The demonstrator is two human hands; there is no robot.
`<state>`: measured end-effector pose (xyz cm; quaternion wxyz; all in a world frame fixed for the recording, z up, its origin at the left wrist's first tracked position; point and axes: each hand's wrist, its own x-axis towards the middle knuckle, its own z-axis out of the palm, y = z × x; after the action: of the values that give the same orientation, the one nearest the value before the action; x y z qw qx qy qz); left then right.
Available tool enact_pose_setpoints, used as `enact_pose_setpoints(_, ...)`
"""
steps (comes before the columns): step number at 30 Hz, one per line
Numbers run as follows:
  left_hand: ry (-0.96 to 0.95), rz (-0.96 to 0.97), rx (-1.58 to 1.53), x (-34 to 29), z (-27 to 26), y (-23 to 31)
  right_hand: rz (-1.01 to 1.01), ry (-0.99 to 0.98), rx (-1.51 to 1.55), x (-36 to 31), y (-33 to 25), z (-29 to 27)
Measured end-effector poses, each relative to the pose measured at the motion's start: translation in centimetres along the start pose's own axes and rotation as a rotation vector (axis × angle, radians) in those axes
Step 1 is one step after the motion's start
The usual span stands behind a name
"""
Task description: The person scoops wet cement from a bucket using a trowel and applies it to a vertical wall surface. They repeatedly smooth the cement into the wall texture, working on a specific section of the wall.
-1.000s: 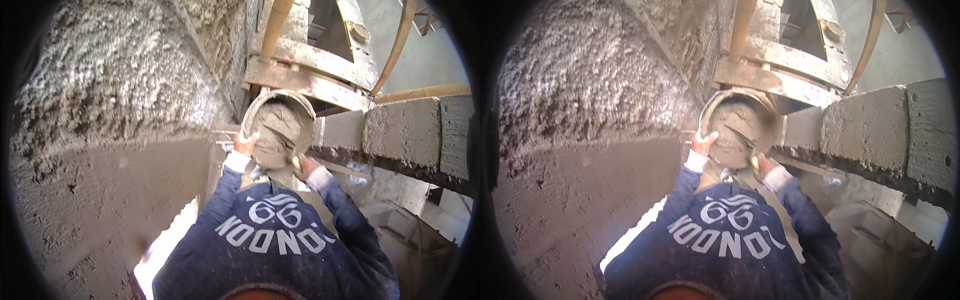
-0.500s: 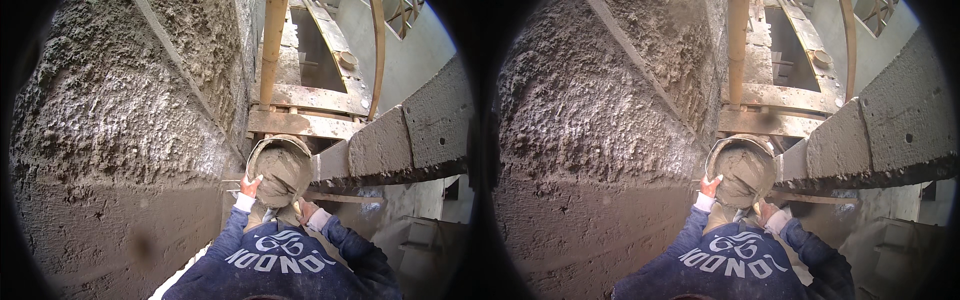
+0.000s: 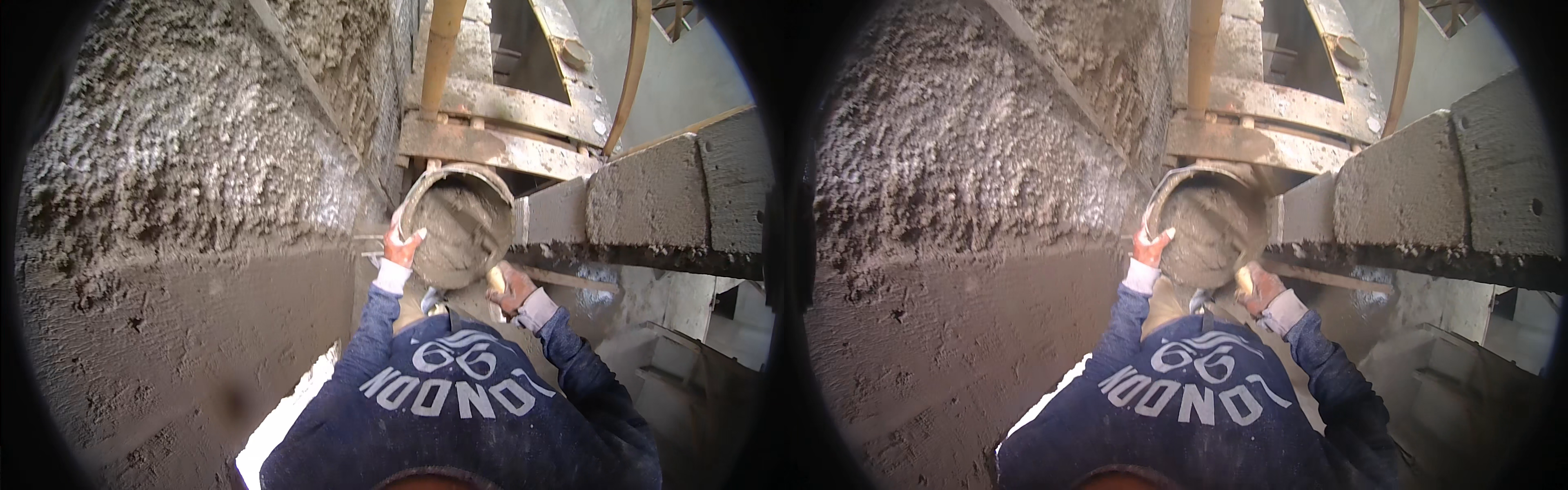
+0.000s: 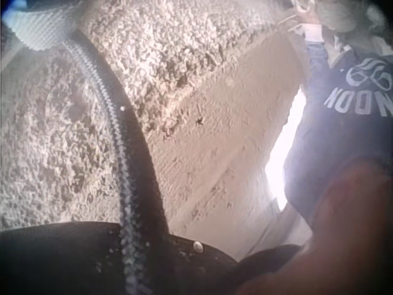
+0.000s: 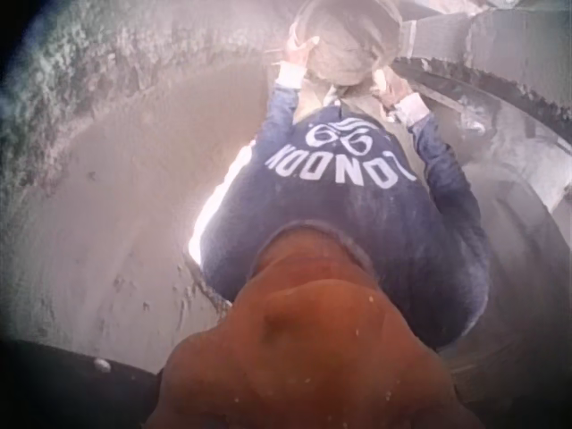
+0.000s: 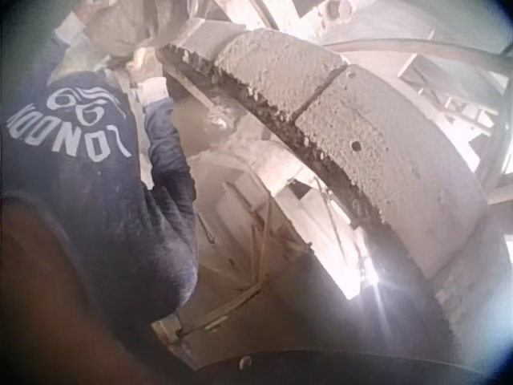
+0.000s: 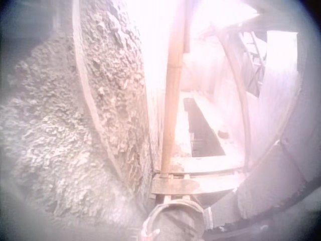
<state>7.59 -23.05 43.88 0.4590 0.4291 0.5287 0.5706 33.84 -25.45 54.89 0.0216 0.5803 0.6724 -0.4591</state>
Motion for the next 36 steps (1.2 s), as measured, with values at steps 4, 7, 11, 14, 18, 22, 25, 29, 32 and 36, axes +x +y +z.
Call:
enact_pose_setpoints(4, -0.033, -0.05, -0.003, -0.1, 0.7, 1.0, 0.154, 0.063, -0.087, 2.5, 3.1, 4.0)
enact_pose_setpoints(7, -0.073, -0.104, 0.067, 0.2, 0.1, -0.3, 0.054, 0.035, -0.156, 3.1, 1.9, 6.7)
enact_pose_setpoints(11, -0.013, -0.103, -0.079, 0.0, 1.0, 0.3, 0.065, -0.237, 0.174, -0.5, -0.9, 2.9)
enact_pose_setpoints(14, -0.023, -0.096, 0.045, -0.1, 0.8, 3.5, 0.103, -0.244, 0.384, -3.2, -1.7, 0.7)
enact_pose_setpoints(18, 0.007, -0.009, 0.268, -0.5, -0.3, 5.0, 0.011, 0.022, 0.146, -3.2, 2.8, 0.9)
enact_pose_setpoints(22, 0.046, 0.066, 0.477, -1.8, -2.1, 6.3, 0.088, 0.021, 0.09, 0.4, 4.9, 4.7)
enact_pose_setpoints(25, 0.059, 0.071, 0.417, -2.5, -2.2, 8.6, -0.198, -0.118, 0.176, 4.4, 6.0, 12.4)
enact_pose_setpoints(29, 0.083, 0.07, 0.44, -3.7, -5.0, 9.2, 0.076, -0.722, 1.025, 2.3, -4.2, 11.0)
enact_pose_setpoints(32, 0.159, 0.055, 0.381, -4.2, -6.6, 10.8, 0.062, -0.937, 1.29, 0.4, -5.4, 8.9)
enact_pose_setpoints(36, 0.231, 0.006, 0.231, -4.0, -7.1, 13.6, 0.1, -0.866, 1.294, 1.6, -4.5, 9.0)
